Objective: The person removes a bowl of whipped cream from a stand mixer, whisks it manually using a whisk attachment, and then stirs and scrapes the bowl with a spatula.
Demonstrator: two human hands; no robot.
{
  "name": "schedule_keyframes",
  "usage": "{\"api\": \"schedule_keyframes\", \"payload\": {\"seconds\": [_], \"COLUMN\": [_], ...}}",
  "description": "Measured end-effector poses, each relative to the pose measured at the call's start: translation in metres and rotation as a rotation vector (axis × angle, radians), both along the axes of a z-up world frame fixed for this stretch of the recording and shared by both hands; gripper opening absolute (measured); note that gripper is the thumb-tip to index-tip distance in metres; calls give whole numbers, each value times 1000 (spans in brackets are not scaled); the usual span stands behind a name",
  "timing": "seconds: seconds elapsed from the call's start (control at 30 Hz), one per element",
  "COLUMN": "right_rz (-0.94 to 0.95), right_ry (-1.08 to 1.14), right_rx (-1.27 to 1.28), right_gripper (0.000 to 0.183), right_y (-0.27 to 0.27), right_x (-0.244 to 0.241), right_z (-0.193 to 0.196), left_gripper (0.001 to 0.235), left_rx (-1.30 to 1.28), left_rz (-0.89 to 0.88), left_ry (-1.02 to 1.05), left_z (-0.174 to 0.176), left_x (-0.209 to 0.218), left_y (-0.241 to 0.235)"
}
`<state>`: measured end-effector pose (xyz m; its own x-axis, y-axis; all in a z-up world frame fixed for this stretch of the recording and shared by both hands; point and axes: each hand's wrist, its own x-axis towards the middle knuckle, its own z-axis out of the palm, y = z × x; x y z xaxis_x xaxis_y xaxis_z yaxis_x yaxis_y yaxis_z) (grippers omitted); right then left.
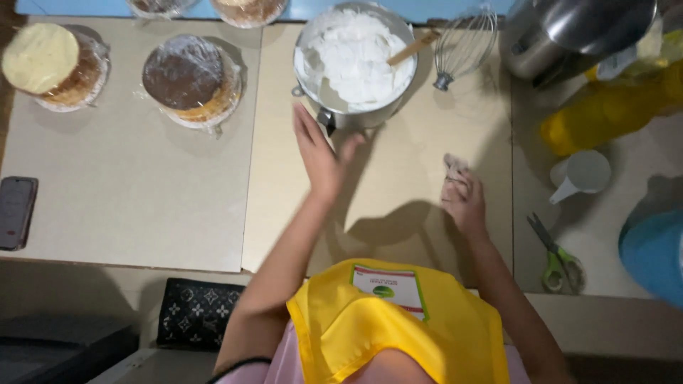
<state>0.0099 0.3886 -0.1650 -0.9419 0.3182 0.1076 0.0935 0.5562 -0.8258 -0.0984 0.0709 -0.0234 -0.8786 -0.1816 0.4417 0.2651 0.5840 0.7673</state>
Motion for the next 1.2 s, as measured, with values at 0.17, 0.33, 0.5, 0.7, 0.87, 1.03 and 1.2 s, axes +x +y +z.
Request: {"api": "schedule_keyframes", "payload": {"seconds": [0.17, 0.33, 0.5, 0.7, 0.87, 1.03, 1.2], "right_rz": [197, 63, -28, -126, -213, -86, 56], "right_ry": [-125, -403, -292, -201, -338, -586, -567], "right_rx": [-1870, -1749, -1162, -872, -1111, -1378, -957], "right_gripper": [33, 49, 19, 31, 15, 26, 28], "right_y": [-75, -117, -120, -110, -106, -109, -85], "right_x": [17, 30, 40, 37, 41, 61, 65], "right_z": [149, 181, 137, 81, 114, 200, 140], "left_gripper": [98, 78, 36, 21, 24, 64, 48], "left_rx": [-135, -486, -400, -296, 157, -3, -332], "left_rz": [-407, -566, -636, -655, -640, -688, -557], "left_ry": [152, 30, 381, 390, -232, -506, -262], "left_z": [-5, -38, -42, -32, -3, -2, -52], "left_x": [81, 112, 121, 135, 148, 144, 155], "left_y": [56, 73, 79, 71, 65, 46, 66]}}
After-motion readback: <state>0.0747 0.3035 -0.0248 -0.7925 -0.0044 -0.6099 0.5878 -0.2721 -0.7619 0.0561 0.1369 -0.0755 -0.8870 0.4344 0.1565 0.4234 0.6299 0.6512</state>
